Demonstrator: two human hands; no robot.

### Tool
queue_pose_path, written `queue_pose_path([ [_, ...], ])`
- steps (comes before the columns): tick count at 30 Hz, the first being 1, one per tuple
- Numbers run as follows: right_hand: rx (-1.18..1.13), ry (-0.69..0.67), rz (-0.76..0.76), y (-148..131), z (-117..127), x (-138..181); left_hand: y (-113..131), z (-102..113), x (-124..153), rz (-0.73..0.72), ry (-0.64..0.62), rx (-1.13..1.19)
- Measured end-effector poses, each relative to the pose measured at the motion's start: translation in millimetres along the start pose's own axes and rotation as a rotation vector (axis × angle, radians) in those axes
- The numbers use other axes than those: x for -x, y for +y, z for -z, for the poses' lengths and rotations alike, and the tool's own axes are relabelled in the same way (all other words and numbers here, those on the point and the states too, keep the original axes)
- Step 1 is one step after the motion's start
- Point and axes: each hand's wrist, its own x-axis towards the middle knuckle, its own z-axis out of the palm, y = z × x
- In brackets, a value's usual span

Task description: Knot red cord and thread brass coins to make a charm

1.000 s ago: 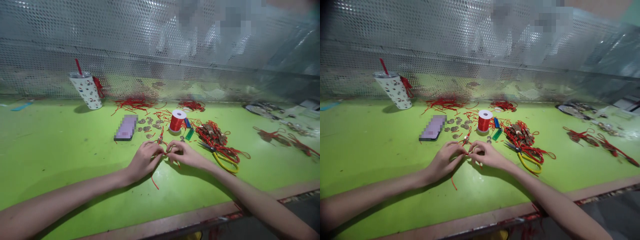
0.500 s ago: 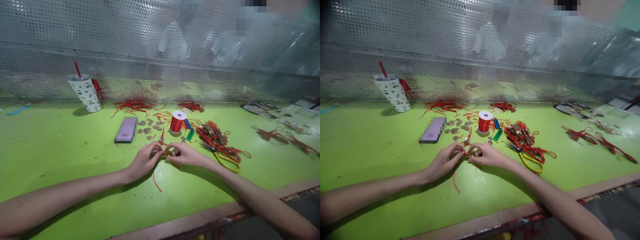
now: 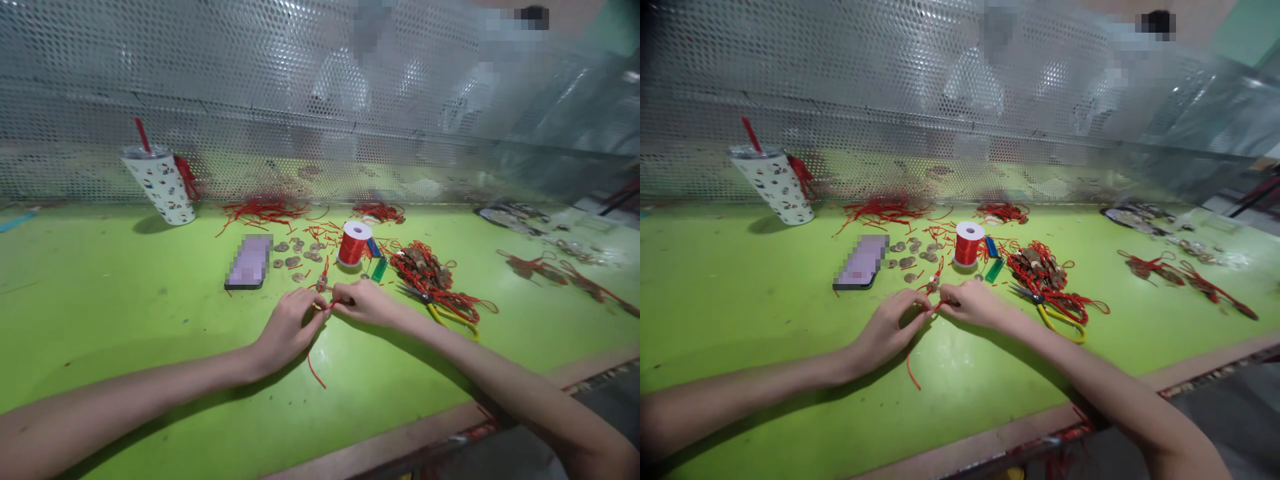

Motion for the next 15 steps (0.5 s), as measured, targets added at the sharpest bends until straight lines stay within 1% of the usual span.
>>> queue_pose_path([
  [2, -0.113, -0.040, -0.016, -1.2, 2.3, -0.2, 0.2, -1.2, 1.5, -0.057, -0.024, -0.041],
  [4, -0.280, -0.084, -0.075, -2.5, 5.8, 0.4, -0.4, -2.3, 2.7, -0.106, -0.042, -0.082],
  [7, -0.510, -0.209, -0.145, -3.7, 14.9, 2.1, -2.1, -3.3, 3.7, -0.140, -0.069, -0.146],
  [10, -0.610, -0.308, -0.134, -4.8, 24.9, 4.1, -3.4, -3.3, 4.1, -0.151, -0.094, -0.186],
  [12, -0.624, -0.302, -0.131, -5.9, 27.4, 4.9, -3.6, -3.3, 4.5, -0.166, -0.098, -0.196],
  [15, -0.612, -0.218, -0.170, -7.4, 21.6, 4.4, -2.8, -3.1, 5.4, -0.201, -0.076, -0.211],
])
